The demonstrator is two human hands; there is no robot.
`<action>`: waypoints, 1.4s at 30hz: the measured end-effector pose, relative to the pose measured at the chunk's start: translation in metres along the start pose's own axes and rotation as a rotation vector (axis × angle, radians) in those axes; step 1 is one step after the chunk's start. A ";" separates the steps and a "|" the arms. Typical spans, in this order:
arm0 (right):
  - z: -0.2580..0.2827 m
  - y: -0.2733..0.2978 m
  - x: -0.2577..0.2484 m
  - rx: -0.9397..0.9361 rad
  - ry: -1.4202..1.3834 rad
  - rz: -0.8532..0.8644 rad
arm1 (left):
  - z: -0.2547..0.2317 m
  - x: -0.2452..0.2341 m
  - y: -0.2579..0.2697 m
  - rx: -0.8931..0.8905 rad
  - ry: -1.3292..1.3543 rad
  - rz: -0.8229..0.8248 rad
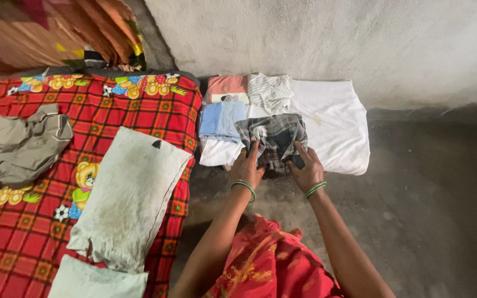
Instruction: The person folds a plaid shirt by smoothing it out on a bed, folding the sleeves inward, and then folding the body of the shirt into a square, before placing it onto a stack of folded garments on a nearby table.
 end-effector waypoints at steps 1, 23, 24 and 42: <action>-0.003 -0.007 0.002 -0.022 0.007 -0.019 | -0.001 0.002 -0.009 0.007 0.009 0.000; -0.019 -0.135 0.060 0.123 0.067 -0.057 | 0.012 0.002 -0.174 0.274 0.138 -0.079; -0.020 -0.138 0.064 0.128 0.059 -0.050 | 0.013 0.003 -0.178 0.288 0.131 -0.096; -0.107 -0.168 0.135 0.180 0.030 0.110 | 0.043 0.075 -0.234 0.111 0.089 0.094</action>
Point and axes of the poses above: each hand's wrist, its own y-axis away from the middle knuckle, its own x-axis out of the palm, z = x × y, the point moved 5 cm from there along -y, towards the middle knuckle, and after that the axes turned 1 degree about -y, right-handed, at the moved point
